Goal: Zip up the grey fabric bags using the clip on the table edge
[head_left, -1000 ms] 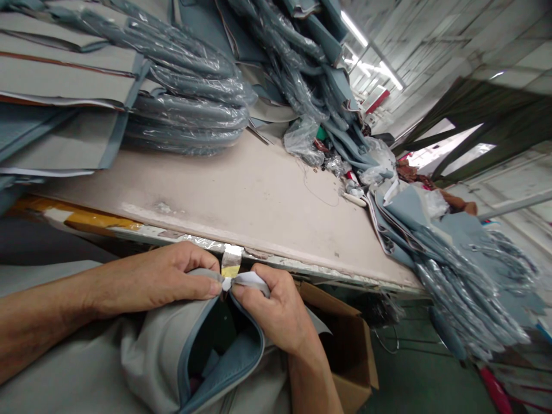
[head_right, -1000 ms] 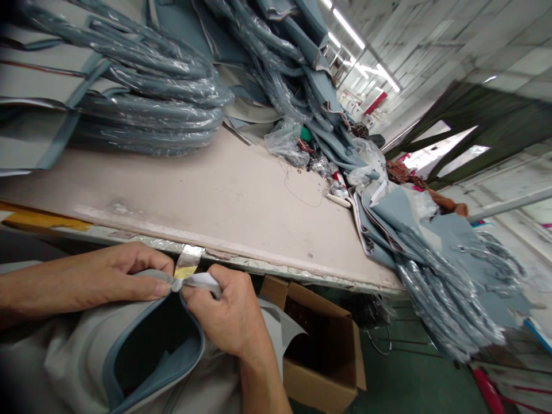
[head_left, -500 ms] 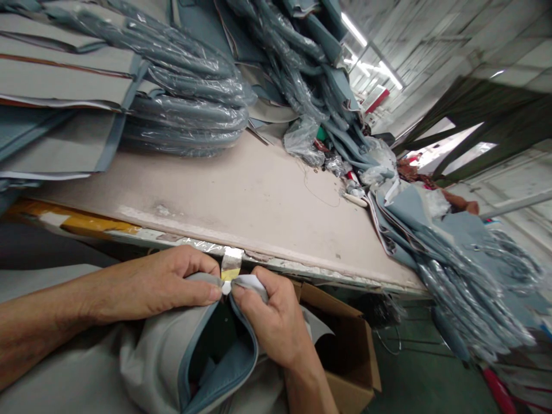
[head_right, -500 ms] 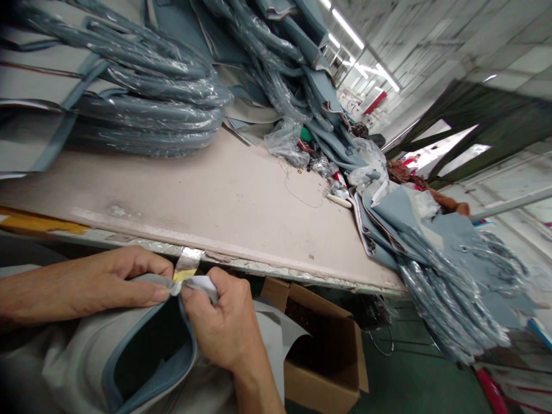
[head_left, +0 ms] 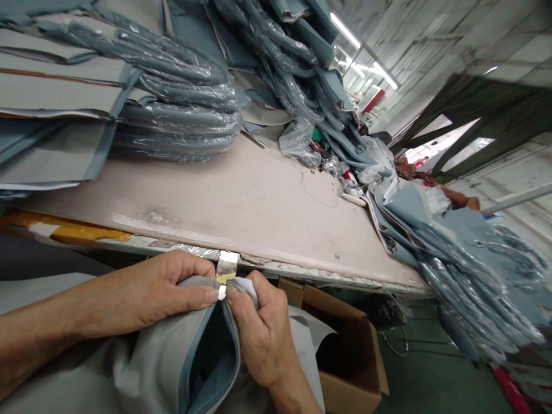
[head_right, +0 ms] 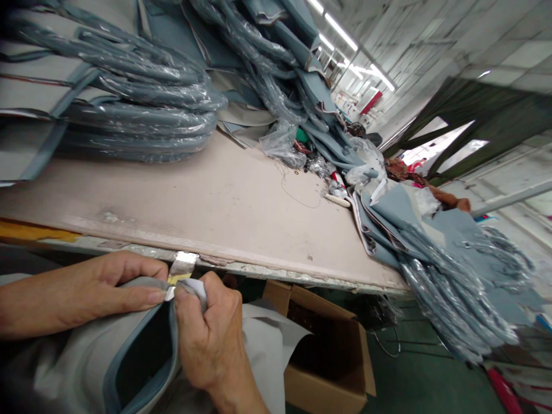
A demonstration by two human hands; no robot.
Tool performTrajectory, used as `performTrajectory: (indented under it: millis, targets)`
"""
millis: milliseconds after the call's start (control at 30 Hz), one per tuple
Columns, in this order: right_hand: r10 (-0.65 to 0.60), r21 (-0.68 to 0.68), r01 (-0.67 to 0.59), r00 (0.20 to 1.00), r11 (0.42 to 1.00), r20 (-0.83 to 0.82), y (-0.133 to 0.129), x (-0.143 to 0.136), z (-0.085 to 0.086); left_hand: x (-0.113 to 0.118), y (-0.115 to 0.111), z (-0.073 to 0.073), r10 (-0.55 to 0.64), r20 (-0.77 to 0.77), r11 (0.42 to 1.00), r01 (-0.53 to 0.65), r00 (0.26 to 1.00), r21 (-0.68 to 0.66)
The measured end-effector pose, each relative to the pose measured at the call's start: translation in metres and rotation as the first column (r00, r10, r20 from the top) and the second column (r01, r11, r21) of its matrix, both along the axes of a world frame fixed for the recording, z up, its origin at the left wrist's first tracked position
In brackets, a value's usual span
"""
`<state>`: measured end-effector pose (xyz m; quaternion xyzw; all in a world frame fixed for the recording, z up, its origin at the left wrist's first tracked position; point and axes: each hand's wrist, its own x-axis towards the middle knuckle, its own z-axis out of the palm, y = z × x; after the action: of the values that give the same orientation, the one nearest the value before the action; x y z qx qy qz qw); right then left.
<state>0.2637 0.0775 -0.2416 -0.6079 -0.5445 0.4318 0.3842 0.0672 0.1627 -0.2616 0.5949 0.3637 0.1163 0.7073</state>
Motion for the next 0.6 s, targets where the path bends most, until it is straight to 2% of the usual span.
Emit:
performTrajectory:
  millis: [167, 300, 433, 600]
  targets:
    - [0.016, 0.024, -0.016, 1.0, 1.0, 0.003, 0.0018, 0.0005, -0.0014, -0.0018, 0.0026, -0.0067, -0.017, 0.049, 0.998, 0.014, 0.999, 0.063]
    - [0.022, 0.032, -0.021, 1.0, 0.999, -0.011, 0.0018, 0.0022, -0.004, -0.0026, 0.0022, -0.0049, -0.041, 0.056, 0.996, 0.036, 0.998, 0.084]
    - [0.013, 0.019, -0.013, 1.0, 1.0, -0.002, 0.0001, 0.0015, -0.0062, -0.0044, 0.0027, -0.0038, -0.055, 0.032, 0.996, 0.053, 0.998, 0.073]
    - [0.024, 0.022, -0.024, 1.0, 0.999, 0.01, -0.0029, 0.0001, -0.0083, -0.0036, 0.0027, -0.0095, -0.043, 0.055, 0.998, 0.04, 0.998, 0.048]
